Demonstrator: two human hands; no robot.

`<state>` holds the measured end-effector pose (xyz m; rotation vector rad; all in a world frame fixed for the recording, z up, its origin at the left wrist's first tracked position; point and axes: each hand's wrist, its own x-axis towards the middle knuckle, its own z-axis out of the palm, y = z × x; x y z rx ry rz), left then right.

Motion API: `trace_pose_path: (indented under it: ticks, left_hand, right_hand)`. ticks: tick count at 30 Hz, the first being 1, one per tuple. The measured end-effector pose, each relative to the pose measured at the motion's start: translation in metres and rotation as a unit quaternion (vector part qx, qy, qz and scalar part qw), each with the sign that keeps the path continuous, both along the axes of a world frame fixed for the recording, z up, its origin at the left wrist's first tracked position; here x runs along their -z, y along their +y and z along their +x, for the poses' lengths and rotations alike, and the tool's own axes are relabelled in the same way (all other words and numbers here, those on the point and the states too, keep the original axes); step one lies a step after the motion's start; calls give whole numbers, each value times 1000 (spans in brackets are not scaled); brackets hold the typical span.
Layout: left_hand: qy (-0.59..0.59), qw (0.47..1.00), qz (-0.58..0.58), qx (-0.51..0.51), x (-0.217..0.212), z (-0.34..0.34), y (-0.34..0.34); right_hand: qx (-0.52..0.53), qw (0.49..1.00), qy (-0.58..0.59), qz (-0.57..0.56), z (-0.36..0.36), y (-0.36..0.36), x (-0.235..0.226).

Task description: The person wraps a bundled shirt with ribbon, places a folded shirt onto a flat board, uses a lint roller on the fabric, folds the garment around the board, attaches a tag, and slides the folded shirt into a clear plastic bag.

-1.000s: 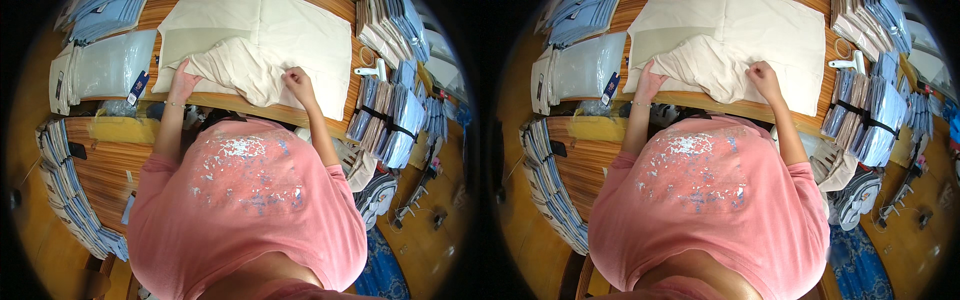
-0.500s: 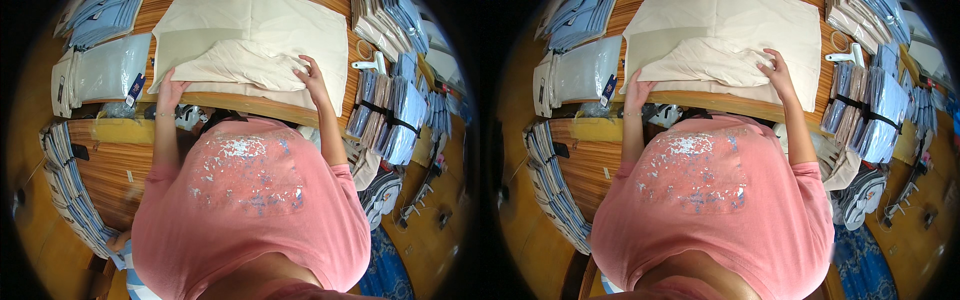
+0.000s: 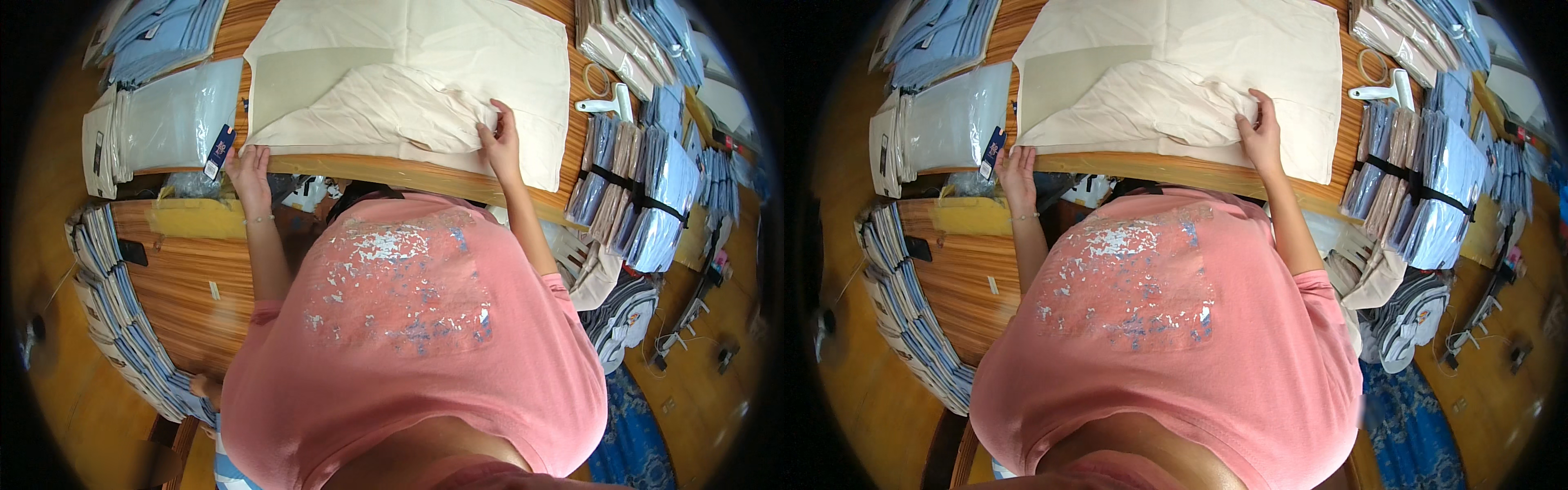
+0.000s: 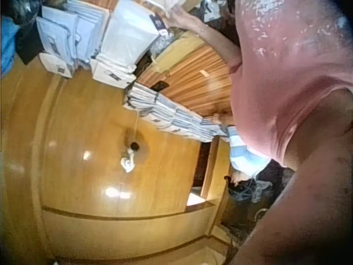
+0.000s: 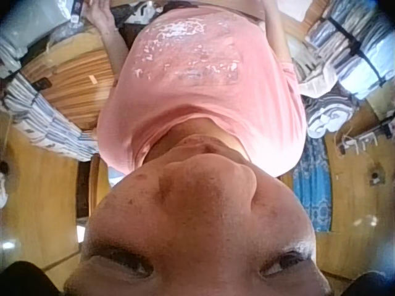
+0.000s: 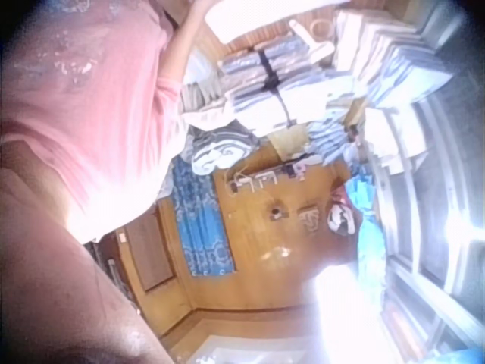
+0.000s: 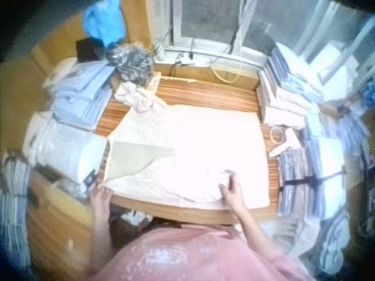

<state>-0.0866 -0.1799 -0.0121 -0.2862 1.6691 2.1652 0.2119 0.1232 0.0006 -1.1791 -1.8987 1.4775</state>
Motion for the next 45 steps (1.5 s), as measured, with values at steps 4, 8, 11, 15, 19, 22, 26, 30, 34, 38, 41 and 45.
trace_pose_path:
  ticks: [4,8,11,15,19,22,26,30,34,38,41,45]
  left_hand:
    - [163,948,-256,93,7,0,0]
    - [497,728,-467,70,-46,-15,60]
    - [561,721,-373,160,-28,-81,147]
    - [517,707,-475,80,47,-158,244]
    - [398,712,-550,180,28,-157,284]
    - [403,800,-397,200,25,-180,261]
    - [422,858,-202,210,-33,-147,199]
    - [481,803,-280,211,-50,-80,106]
    - [615,723,-303,88,-41,0,92]
    - [661,527,-227,484,-72,44,152]
    - [596,425,-338,591,-66,27,158]
    - [610,444,-358,550,-70,35,143]
  right_hand:
    - [-5,977,-169,134,1,2,-3]
    - [-20,932,-217,291,-3,65,-16]
    - [-77,877,-225,417,-32,166,-12]
    - [-51,744,-380,547,-82,256,17]
    - [-95,679,-542,485,-69,269,-11]
    - [-62,751,-434,494,-44,259,-32]
    - [20,848,-264,459,28,196,-79]
    - [73,930,-174,315,105,126,-79]
    - [84,977,-93,170,150,80,-31]
    - [83,988,-79,103,139,83,-19]
    - [40,979,-83,181,139,89,-42]
    - [16,975,-135,178,161,69,-38]
